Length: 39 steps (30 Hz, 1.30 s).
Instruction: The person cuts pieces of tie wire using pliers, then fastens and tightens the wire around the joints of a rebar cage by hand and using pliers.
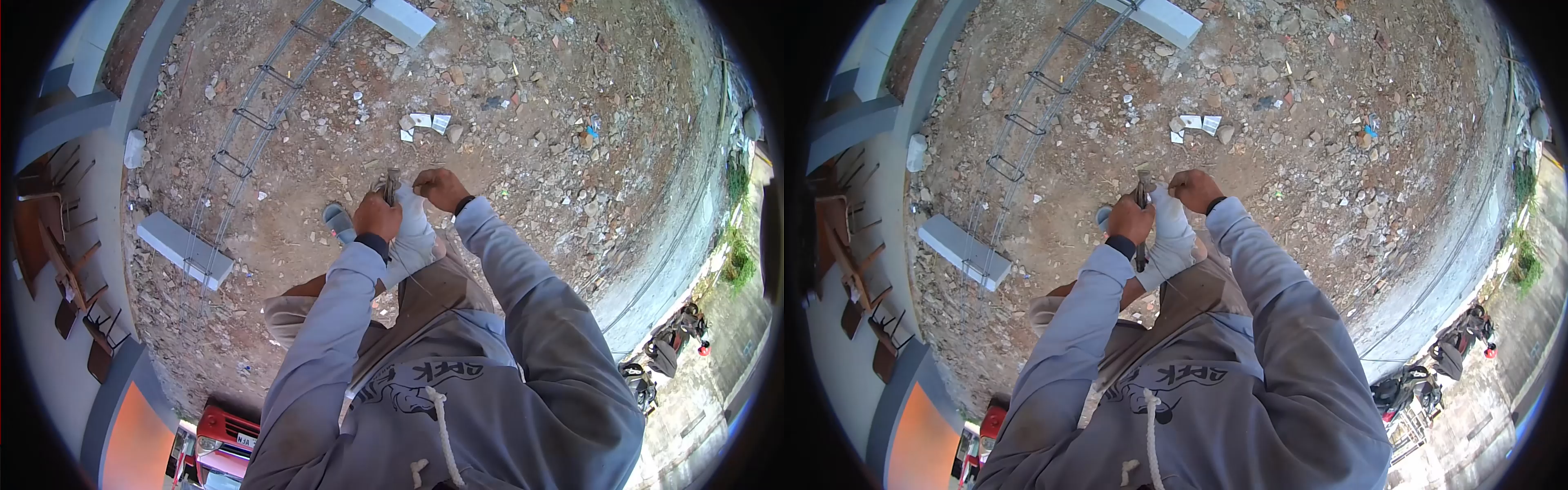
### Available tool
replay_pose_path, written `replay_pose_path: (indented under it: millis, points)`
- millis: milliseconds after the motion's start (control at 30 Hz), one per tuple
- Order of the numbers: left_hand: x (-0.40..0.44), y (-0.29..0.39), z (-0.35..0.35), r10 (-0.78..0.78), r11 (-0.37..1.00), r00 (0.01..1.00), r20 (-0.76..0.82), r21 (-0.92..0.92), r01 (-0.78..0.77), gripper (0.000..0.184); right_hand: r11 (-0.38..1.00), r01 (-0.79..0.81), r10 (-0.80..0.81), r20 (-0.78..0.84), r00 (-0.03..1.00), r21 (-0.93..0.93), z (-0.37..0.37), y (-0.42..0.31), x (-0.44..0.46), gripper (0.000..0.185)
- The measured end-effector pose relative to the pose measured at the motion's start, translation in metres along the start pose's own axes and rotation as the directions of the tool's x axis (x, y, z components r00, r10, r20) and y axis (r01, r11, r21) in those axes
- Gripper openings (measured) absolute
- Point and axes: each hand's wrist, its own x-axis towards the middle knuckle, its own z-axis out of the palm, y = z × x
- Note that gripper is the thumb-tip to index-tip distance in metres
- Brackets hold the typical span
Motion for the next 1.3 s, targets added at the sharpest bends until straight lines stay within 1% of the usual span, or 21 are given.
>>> replay_pose_path:
  millis: [33,67,167,233,267,333,433,467,533,567,633,733,767,833,867,933,967,1033,1133,1233,1300]
  points:
    - [0.002,0.009,-0.004,0.003,1.0,0.999,0.032,0.014,-0.003,0.032,0.998,-0.032,0.032,0.001,0.999,0.054,-0.005,0.004,-0.001,0.015]
    - [0.003,0.017,-0.005,0.004,1.0,0.998,0.067,0.028,-0.006,0.032,0.998,-0.05,0.051,-0.02,0.998,0.033,-0.008,0.007,-0.001,0.016]
    - [0.007,0.032,0.005,0.124,0.988,0.986,0.111,0.077,-0.133,0.031,0.992,-0.126,0.125,-0.086,0.988,-0.005,-0.007,0.008,-0.007,0.018]
    - [0.014,0.038,0.009,0.119,0.986,0.986,0.115,0.102,-0.13,0.03,0.984,-0.175,0.172,-0.14,0.975,-0.014,-0.003,0.007,-0.01,0.019]
    - [0.018,0.04,0.011,0.115,0.985,0.987,0.113,0.113,-0.127,0.03,0.982,-0.179,0.186,-0.174,0.967,0.054,0.002,0.014,-0.011,0.019]
    - [0.027,0.037,0.016,0.219,0.958,0.963,0.158,0.152,-0.243,0.029,0.968,-0.175,0.215,-0.232,0.949,0.18,0.017,0.033,-0.013,0.018]
    - [0.044,0.029,0.016,0.317,0.912,0.913,0.256,0.183,-0.368,0.028,0.813,-0.259,0.373,-0.126,0.919,0.522,0.027,0.046,-0.015,0.018]
    - [0.049,0.026,0.016,0.34,0.896,0.893,0.294,0.187,-0.403,0.028,0.765,-0.269,0.396,-0.098,0.913,0.585,0.03,0.048,-0.015,0.018]
    - [0.057,0.021,0.016,0.397,0.874,0.867,0.3,0.166,-0.457,0.028,0.656,-0.288,0.434,-0.037,0.9,0.698,0.027,0.039,-0.016,0.017]
    - [0.059,0.019,0.016,0.422,0.861,0.854,0.305,0.159,-0.483,0.028,0.647,-0.294,0.433,-0.021,0.901,0.704,0.025,0.035,-0.015,0.017]
    - [0.062,0.022,0.015,0.388,0.862,0.865,0.32,0.206,-0.463,0.028,0.627,-0.303,0.425,0.011,0.905,0.718,0.023,0.029,-0.012,0.017]
    - [0.061,0.02,0.012,0.326,0.888,0.897,0.299,0.23,-0.399,0.031,0.608,-0.238,0.401,-0.034,0.916,0.758,0.027,0.037,-0.015,0.018]
    - [0.062,0.02,0.01,0.305,0.9,0.91,0.279,0.228,-0.372,0.032,0.721,-0.231,0.379,-0.092,0.921,0.653,0.028,0.042,-0.016,0.019]
    - [0.063,0.025,0.001,0.144,0.957,0.954,0.263,0.21,-0.202,0.03,0.893,-0.212,0.308,-0.196,0.931,0.398,0.032,0.048,-0.019,0.021]
    - [0.064,0.026,-0.003,0.06,0.973,0.965,0.256,0.203,-0.114,0.029,0.909,-0.269,0.335,-0.174,0.926,0.319,0.036,0.051,-0.019,0.022]
    - [0.071,0.013,0.005,0.014,0.966,0.96,0.28,0.244,-0.085,0.036,0.917,-0.372,0.391,-0.135,0.911,0.148,0.039,0.042,-0.022,0.024]
    - [0.075,0.005,0.011,-0.01,0.962,0.957,0.289,0.264,-0.07,0.039,0.896,-0.365,0.413,-0.172,0.894,0.251,0.044,0.04,-0.021,0.024]
    - [0.076,0.001,0.013,0.029,0.969,0.963,0.27,0.23,-0.093,0.041,0.829,-0.333,0.468,-0.23,0.853,0.449,0.055,0.035,-0.02,0.023]
    - [0.076,-0.001,0.014,0.026,0.971,0.962,0.271,0.221,-0.088,0.041,0.851,-0.188,0.377,-0.321,0.869,0.49,0.06,0.031,-0.011,0.023]
    - [0.081,-0.001,0.014,0.024,0.973,0.953,0.303,0.21,-0.091,0.041,0.889,-0.179,0.334,-0.331,0.882,0.421,0.058,0.026,-0.001,0.023]
    - [0.082,0.004,0.008,0.035,0.973,0.94,0.339,0.202,-0.109,0.04,0.824,-0.217,0.396,-0.26,0.881,0.523,0.056,0.023,0.002,0.022]
